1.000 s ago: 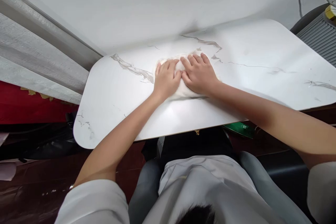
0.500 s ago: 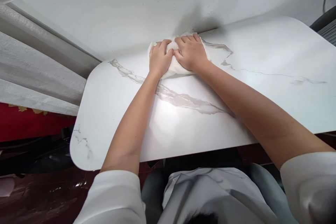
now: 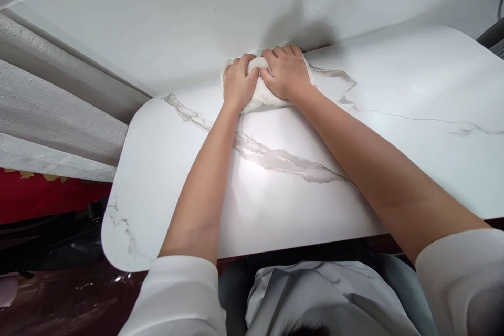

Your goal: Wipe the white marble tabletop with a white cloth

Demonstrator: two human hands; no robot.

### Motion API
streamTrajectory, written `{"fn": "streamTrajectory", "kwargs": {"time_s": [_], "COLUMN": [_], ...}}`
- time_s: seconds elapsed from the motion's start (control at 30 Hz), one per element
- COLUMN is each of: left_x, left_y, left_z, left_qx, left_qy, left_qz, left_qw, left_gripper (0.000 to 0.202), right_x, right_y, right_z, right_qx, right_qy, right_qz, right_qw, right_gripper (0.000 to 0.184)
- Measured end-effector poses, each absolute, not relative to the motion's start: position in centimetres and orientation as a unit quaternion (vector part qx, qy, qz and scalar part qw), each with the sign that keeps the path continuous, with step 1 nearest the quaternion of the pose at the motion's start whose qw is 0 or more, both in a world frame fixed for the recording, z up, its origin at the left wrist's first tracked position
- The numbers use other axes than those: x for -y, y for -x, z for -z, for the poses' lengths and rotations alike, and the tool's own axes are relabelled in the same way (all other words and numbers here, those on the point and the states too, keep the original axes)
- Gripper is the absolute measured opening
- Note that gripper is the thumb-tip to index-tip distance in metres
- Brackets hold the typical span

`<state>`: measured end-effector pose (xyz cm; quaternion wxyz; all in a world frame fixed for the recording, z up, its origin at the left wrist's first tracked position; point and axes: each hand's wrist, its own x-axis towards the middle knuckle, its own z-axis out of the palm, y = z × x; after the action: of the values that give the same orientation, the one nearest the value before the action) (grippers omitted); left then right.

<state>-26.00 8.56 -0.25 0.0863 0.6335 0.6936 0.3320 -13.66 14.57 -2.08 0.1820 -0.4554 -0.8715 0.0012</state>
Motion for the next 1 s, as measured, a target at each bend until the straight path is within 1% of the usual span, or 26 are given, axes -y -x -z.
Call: {"fn": "streamTrajectory", "kwargs": {"time_s": [0.07,0.27,0.4,0.53,0.73,1.0], "left_x": [-8.5,-7.2,-4.9,-1.7,3.6,11.8], "left_y": [26.0,26.0,25.6,24.8,23.3,20.4], "left_z": [0.3,1.0,1.2,1.1,0.5,0.1], "left_qx": [-0.692,-0.682,-0.687,-0.695,-0.701,-0.716], "left_qy": [-0.636,-0.647,-0.649,-0.646,-0.653,-0.656], "left_qz": [-0.333,-0.334,-0.321,-0.309,-0.283,-0.237], "left_qw": [0.084,0.061,0.057,0.056,0.055,0.043], "left_gripper": [0.025,0.03,0.032,0.033,0.035,0.039], "right_x": [-14.1,-11.2,-8.7,-5.9,-1.0,6.6], "right_y": [13.6,12.3,11.5,10.9,9.4,6.4], "right_z": [1.8,0.9,1.0,1.3,1.8,1.5], "right_qx": [0.87,0.886,0.891,0.893,0.897,0.908], "right_qy": [0.463,0.432,0.424,0.421,0.403,0.373], "right_qz": [-0.001,0.005,0.006,0.025,0.038,0.042], "right_qw": [0.167,0.168,0.164,0.155,0.175,0.187], "right_gripper": [0.09,0.068,0.06,0.058,0.058,0.055]}}
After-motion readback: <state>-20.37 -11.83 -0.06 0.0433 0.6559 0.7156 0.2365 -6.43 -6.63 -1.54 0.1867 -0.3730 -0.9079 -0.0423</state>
